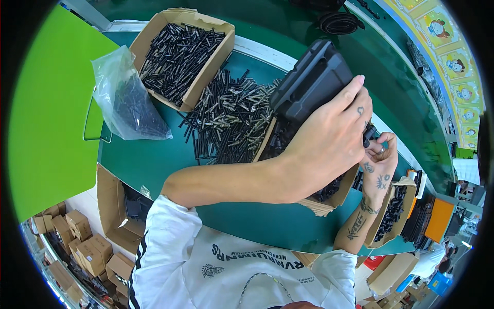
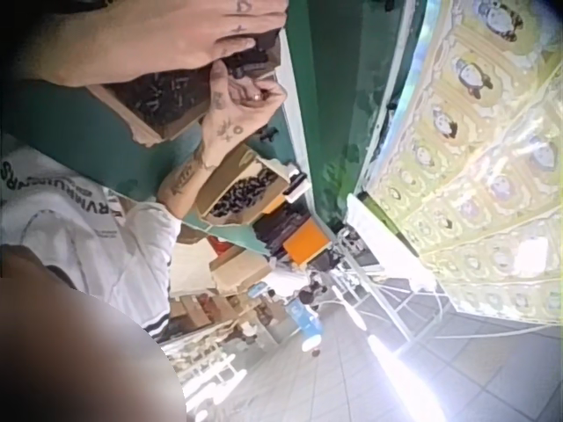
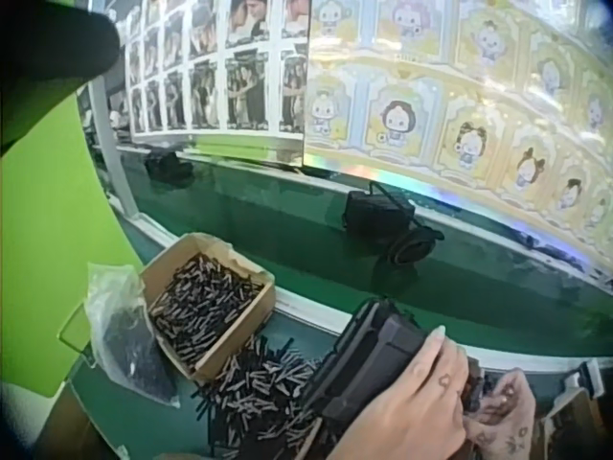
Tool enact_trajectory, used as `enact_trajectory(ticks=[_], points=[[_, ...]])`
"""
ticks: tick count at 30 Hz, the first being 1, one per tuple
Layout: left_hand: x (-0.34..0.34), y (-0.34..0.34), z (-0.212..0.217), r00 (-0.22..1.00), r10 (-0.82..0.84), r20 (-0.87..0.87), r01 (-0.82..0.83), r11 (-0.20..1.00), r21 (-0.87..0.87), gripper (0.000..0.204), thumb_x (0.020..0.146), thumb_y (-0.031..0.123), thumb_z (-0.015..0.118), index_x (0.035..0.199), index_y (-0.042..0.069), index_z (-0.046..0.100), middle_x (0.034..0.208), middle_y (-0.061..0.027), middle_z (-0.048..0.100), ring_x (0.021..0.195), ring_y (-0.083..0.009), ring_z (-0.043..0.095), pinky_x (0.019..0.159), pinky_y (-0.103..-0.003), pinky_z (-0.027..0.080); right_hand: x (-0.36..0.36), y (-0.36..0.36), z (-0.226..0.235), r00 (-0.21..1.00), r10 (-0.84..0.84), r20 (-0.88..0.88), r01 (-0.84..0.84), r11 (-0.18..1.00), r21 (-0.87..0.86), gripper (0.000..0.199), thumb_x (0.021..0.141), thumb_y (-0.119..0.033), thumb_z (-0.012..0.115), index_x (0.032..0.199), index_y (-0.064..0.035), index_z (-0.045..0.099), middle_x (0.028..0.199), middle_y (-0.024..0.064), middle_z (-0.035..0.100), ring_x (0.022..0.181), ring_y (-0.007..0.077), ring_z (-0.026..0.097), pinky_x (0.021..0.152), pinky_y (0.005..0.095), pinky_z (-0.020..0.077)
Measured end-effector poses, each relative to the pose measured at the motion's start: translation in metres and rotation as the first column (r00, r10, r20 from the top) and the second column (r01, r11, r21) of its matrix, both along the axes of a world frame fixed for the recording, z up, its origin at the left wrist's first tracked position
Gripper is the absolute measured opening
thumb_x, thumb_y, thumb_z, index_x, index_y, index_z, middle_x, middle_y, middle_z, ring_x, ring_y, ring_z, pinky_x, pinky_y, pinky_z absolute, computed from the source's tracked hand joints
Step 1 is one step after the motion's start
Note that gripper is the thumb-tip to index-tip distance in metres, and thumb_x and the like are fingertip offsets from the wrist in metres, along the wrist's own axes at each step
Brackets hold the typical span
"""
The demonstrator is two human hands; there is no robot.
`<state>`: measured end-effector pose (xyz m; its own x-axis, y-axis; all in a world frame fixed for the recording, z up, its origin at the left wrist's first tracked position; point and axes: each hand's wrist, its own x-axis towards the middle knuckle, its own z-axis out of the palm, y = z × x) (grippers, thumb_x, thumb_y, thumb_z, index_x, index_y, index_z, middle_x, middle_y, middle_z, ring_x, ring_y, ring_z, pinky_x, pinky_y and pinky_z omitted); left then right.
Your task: Assembling small plastic industrial connector components and inspecting a housing unit at a workbench.
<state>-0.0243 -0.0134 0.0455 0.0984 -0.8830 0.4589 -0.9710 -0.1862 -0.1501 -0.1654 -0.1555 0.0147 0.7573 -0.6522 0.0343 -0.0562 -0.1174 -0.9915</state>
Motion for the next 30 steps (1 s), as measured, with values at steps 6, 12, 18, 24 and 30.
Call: enact_trajectory(ticks=[6, 12, 18, 24, 30], points=[[0.0011, -0.0013, -0.0017, 1.000, -0.009, -0.024, 0.009, 1.000, -0.008, 0.021, 0.078, 0.018, 0.066, 0.092, 0.009, 0.079, 0.120, -0.0174, 0.064, 0.125, -0.0326, 0.052, 0.119, -0.047, 0.024, 0.0004, -0.0018, -0.0003, 1.000, -0.007, -0.010, 0.008, 1.000, 0.014, 0.048, 0.079, 0.010, 0.073, 0.104, -0.0069, 0.035, 0.082, 0.0065, 0.062, 0.072, 0.0116, 0.067, 0.066, 0.0193, 0.0535], [0.0015, -0.0011, 0.0011, 1.000, -0.009, -0.007, 0.009, 1.000, -0.002, 0.021, 0.079, 0.018, 0.066, 0.092, 0.009, 0.078, 0.120, -0.0174, 0.064, 0.126, -0.0324, 0.051, 0.119, -0.047, 0.024, 0.0022, -0.0021, -0.0062, 0.998, -0.042, 0.056, 0.039, 0.998, 0.056, 0.048, 0.080, 0.010, 0.071, 0.106, -0.0065, 0.035, 0.082, 0.0072, 0.062, 0.073, 0.0155, 0.068, 0.067, 0.0223, 0.0557], [-0.0002, -0.0035, 0.0007, 1.000, 0.004, 0.017, -0.004, 1.000, -0.014, 0.021, 0.079, 0.019, 0.065, 0.094, 0.009, 0.078, 0.121, -0.0176, 0.064, 0.126, -0.0320, 0.051, 0.119, -0.047, 0.024, 0.0014, -0.0045, -0.0084, 0.994, -0.068, 0.083, 0.057, 0.991, 0.125, 0.048, 0.077, 0.015, 0.067, 0.107, -0.0063, 0.035, 0.085, 0.0092, 0.064, 0.073, 0.0161, 0.068, 0.068, 0.0241, 0.0570], [-0.0007, -0.0037, -0.0026, 0.998, -0.026, -0.059, 0.020, 0.994, -0.111, 0.021, 0.079, 0.012, 0.065, 0.090, -0.002, 0.075, 0.115, -0.0148, 0.064, 0.119, -0.0297, 0.054, 0.116, -0.044, 0.031, 0.0027, -0.0018, -0.0073, 0.989, -0.076, 0.123, 0.057, 0.986, 0.156, 0.050, 0.075, 0.016, 0.065, 0.107, -0.0065, 0.035, 0.087, 0.0113, 0.066, 0.072, 0.0149, 0.067, 0.068, 0.0249, 0.0568], [0.0068, -0.0069, -0.0040, 0.998, -0.033, -0.060, 0.025, 0.991, -0.129, 0.024, 0.078, 0.018, 0.064, 0.094, 0.005, 0.077, 0.113, -0.0169, 0.065, 0.119, -0.0305, 0.054, 0.116, -0.046, 0.028, 0.0021, 0.0012, -0.0030, 0.987, -0.117, 0.111, 0.108, 0.990, 0.089, 0.044, 0.076, 0.011, 0.073, 0.097, -0.0085, 0.039, 0.080, 0.0023, 0.059, 0.069, 0.0107, 0.064, 0.060, 0.0210, 0.0519]])
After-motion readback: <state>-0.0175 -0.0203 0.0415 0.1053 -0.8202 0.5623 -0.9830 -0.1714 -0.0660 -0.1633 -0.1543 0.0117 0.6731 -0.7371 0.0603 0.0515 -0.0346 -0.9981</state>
